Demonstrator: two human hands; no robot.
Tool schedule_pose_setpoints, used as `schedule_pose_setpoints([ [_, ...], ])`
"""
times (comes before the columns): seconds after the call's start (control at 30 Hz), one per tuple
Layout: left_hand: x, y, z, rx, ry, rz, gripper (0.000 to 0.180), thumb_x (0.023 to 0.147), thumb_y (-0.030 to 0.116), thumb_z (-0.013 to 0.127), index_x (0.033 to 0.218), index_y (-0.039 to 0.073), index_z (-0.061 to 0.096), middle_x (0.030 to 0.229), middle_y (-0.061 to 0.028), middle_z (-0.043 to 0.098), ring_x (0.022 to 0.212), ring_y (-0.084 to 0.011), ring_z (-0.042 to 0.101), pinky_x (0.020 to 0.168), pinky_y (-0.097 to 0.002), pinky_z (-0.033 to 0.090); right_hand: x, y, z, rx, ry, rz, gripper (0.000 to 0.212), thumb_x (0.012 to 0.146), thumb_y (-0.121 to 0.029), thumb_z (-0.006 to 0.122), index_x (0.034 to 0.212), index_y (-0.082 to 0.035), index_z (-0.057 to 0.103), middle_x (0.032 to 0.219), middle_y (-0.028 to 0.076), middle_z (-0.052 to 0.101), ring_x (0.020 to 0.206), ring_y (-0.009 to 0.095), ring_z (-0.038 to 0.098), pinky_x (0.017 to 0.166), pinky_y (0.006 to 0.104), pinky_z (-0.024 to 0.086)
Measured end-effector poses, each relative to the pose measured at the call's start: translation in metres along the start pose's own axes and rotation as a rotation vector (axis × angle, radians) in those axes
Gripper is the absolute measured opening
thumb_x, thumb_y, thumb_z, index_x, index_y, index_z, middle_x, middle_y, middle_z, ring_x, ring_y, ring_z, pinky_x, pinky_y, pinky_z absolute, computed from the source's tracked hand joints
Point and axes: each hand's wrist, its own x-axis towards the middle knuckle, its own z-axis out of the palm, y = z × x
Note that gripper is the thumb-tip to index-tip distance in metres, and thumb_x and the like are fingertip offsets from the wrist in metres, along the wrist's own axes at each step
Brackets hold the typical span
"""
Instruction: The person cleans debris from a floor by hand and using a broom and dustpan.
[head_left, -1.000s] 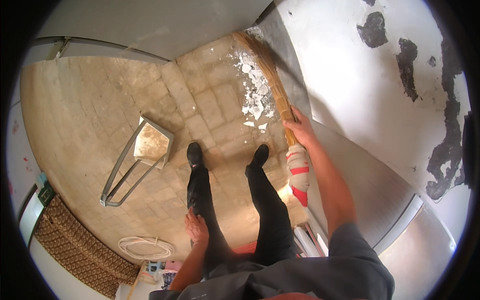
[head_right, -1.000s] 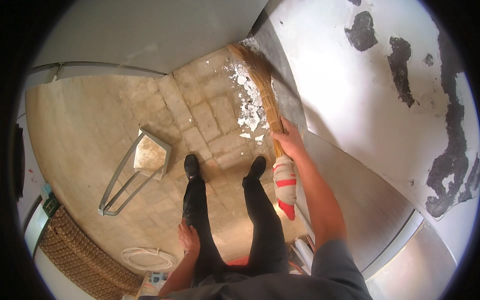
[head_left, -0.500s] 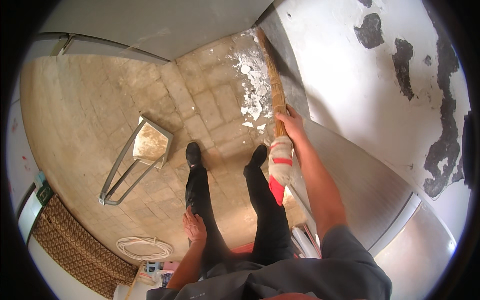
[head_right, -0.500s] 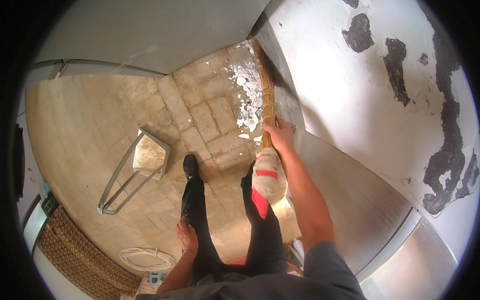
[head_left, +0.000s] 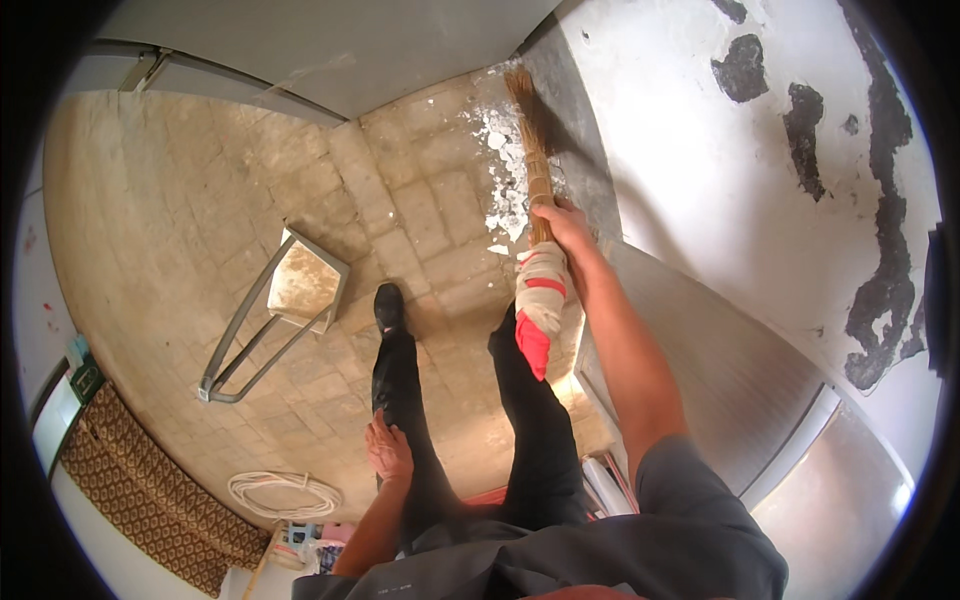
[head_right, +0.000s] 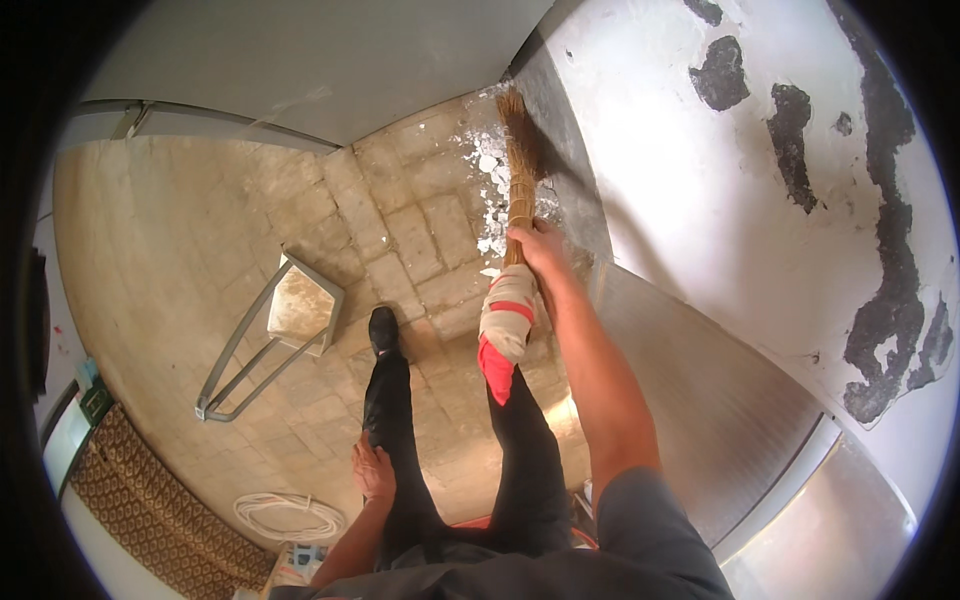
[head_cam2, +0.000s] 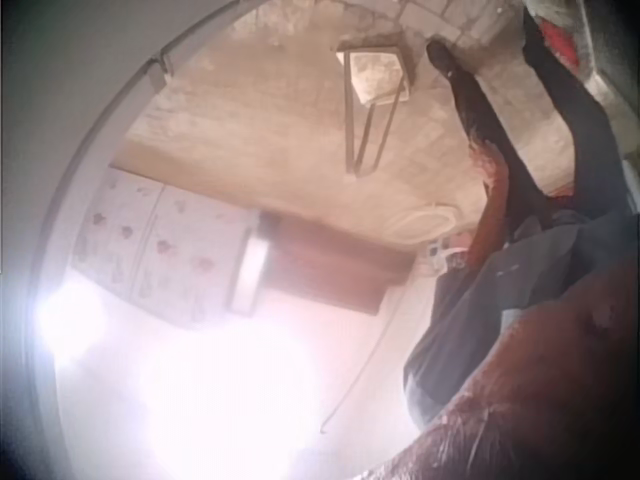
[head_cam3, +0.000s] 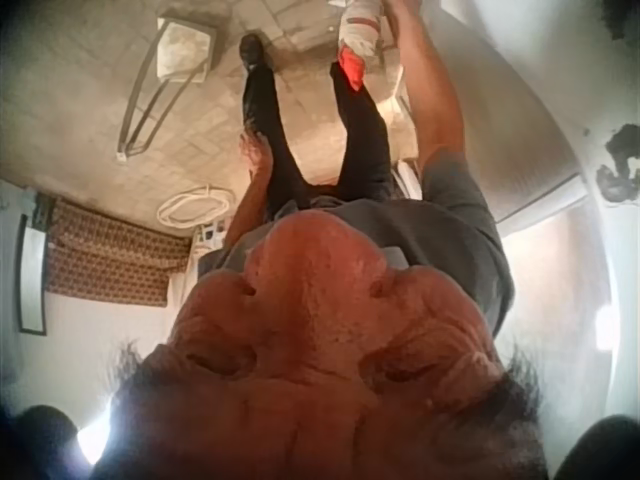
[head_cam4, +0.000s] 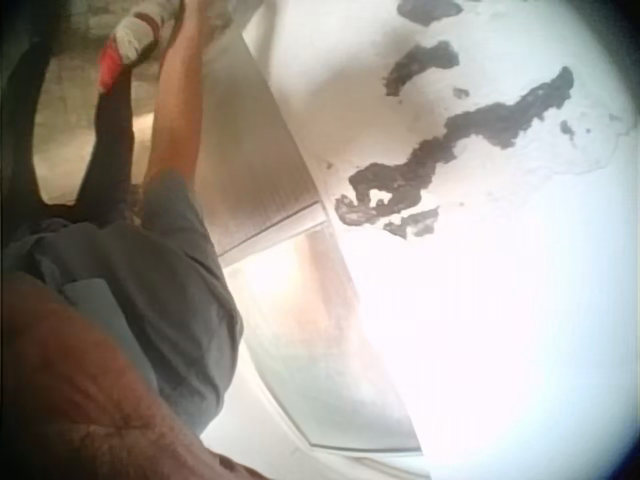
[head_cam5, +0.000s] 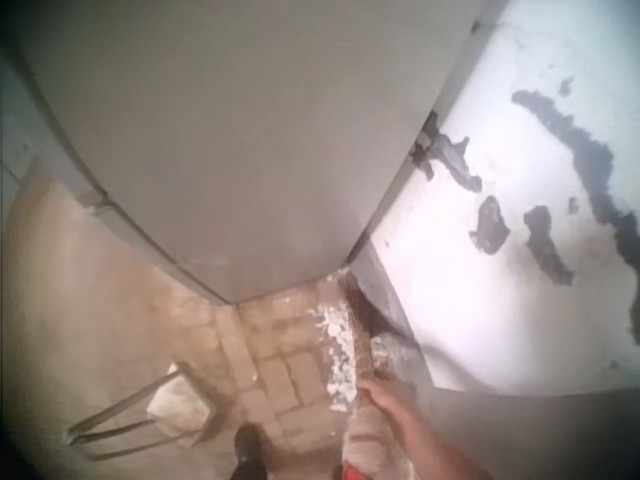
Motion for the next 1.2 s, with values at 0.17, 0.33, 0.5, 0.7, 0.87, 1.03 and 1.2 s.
schedule_pose_setpoints([
  [0.17, -0.01, -0.012, -0.001, -0.01, -0.002, -0.056, 0.047, 0.092, 0.013, 0.055, 0.138, 0.006, 0.048, 0.117, -0.0212, 0.06, 0.111, -0.0414, 0.056, 0.096, -0.0484, 0.046, -0.066, -0.027, 0.023, 0.288, -0.049, 0.116, 0.06, 0.08, -0.011, 0.075, 0.136, 0.001, 0.056, 0.095, 0.019, 0.07, 0.065, 0.025, 0.069, 0.056, 0.0373, 0.056],
  [0.33, 0.002, -0.002, -0.003, -0.027, -0.029, -0.006, 0.048, 0.092, 0.012, 0.055, 0.139, 0.006, 0.048, 0.117, -0.0214, 0.06, 0.112, -0.0415, 0.055, 0.097, -0.0483, 0.045, 0.001, -0.003, -0.003, 0.001, 0.074, 0.048, 0.052, 0.078, -0.024, 0.077, 0.123, 0.002, 0.066, 0.103, 0.016, 0.073, 0.083, 0.024, 0.071, 0.072, 0.0357, 0.056],
  [0.5, -0.008, -0.013, -0.002, -0.013, -0.013, -0.064, 0.048, 0.091, 0.012, 0.056, 0.139, 0.006, 0.048, 0.115, -0.0207, 0.059, 0.11, -0.0409, 0.056, 0.095, -0.0484, 0.046, -0.032, -0.011, 0.029, 0.065, -0.013, 0.066, 0.052, 0.077, -0.026, 0.077, 0.12, 0.002, 0.067, 0.101, 0.016, 0.073, 0.085, 0.024, 0.071, 0.075, 0.0358, 0.055],
  [0.7, 0.0, -0.007, -0.006, -0.032, -0.052, -0.049, 0.049, 0.092, 0.011, 0.056, 0.139, 0.005, 0.047, 0.115, -0.0212, 0.06, 0.112, -0.0417, 0.055, 0.096, -0.0483, 0.045, -0.004, -0.009, 0.004, -0.028, 0.05, 0.023, 0.048, 0.077, -0.026, 0.076, 0.115, 0.002, 0.069, 0.095, 0.017, 0.073, 0.083, 0.024, 0.071, 0.072, 0.037, 0.055],
  [0.87, -0.001, -0.012, -0.006, -0.031, -0.031, -0.028, 0.048, 0.092, 0.011, 0.055, 0.139, 0.005, 0.047, 0.116, -0.0211, 0.06, 0.111, -0.0418, 0.055, 0.095, -0.0485, 0.046, -0.01, 0.015, 0.019, -0.091, 0.058, -0.098, 0.05, 0.077, -0.026, 0.076, 0.115, 0.006, 0.068, 0.094, 0.017, 0.073, 0.082, 0.025, 0.07, 0.072, 0.0375, 0.055],
  [1.03, -0.005, -0.017, -0.002, -0.038, 0.017, -0.029, 0.048, 0.092, 0.014, 0.054, 0.138, 0.006, 0.049, 0.113, -0.0201, 0.059, 0.107, -0.0394, 0.056, 0.093, -0.0477, 0.046, -0.021, -0.009, 0.03, -0.038, 0.03, -0.059, 0.055, 0.077, -0.025, 0.077, 0.122, 0.005, 0.064, 0.096, 0.018, 0.073, 0.082, 0.026, 0.07, 0.072, 0.0382, 0.054],
  [1.2, -0.005, -0.02, -0.001, -0.017, 0.027, -0.018, 0.047, 0.092, 0.014, 0.054, 0.138, 0.005, 0.049, 0.112, -0.0198, 0.059, 0.105, -0.0398, 0.056, 0.093, -0.0482, 0.045, -0.029, -0.02, 0.046, -0.423, 0.053, -0.153, 0.062, 0.075, -0.032, 0.078, 0.123, 0.004, 0.063, 0.103, 0.022, 0.073, 0.093, 0.03, 0.071, 0.08, 0.0391, 0.054],
])
